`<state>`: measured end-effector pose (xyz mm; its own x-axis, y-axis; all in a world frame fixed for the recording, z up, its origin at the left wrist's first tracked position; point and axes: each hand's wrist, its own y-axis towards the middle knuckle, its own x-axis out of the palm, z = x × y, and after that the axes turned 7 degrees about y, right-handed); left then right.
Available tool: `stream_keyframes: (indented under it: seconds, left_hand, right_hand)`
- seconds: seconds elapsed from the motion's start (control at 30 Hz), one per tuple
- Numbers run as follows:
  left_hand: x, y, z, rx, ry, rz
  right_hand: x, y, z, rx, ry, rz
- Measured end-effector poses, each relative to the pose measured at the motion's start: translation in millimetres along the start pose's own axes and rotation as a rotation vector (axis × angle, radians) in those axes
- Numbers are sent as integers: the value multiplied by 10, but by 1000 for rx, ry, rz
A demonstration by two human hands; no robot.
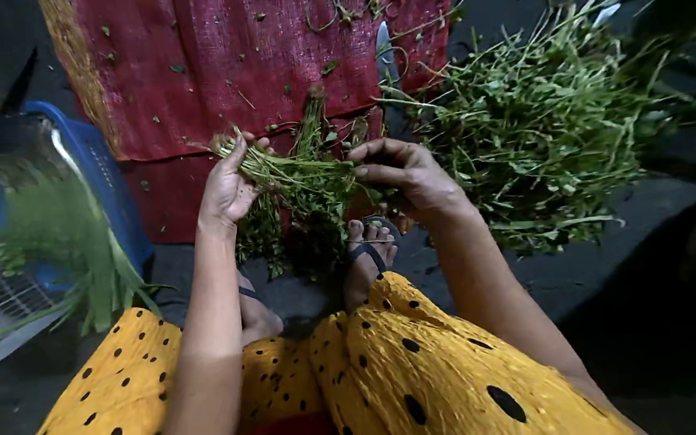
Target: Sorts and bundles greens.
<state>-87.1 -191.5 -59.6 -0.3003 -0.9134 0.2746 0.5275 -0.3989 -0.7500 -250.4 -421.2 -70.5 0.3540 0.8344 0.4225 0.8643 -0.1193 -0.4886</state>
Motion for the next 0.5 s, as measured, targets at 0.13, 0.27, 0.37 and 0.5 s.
stream_keyframes:
  seconds: [0.13,0.27,0.37,0.5]
  left_hand:
    - [99,-48,28,40,110,86]
    - [236,-84,57,44,197,178]
    - [289,-67,75,8,121,200]
    - [299,-52,52,-11,-12,235]
  right_hand:
    - [-91,26,-40,-19,117,-4]
    - [-186,100,-31,11,115,50]
    - [-288,145,-12,7,111,148]
    - [-504,123,11,-34,150,352]
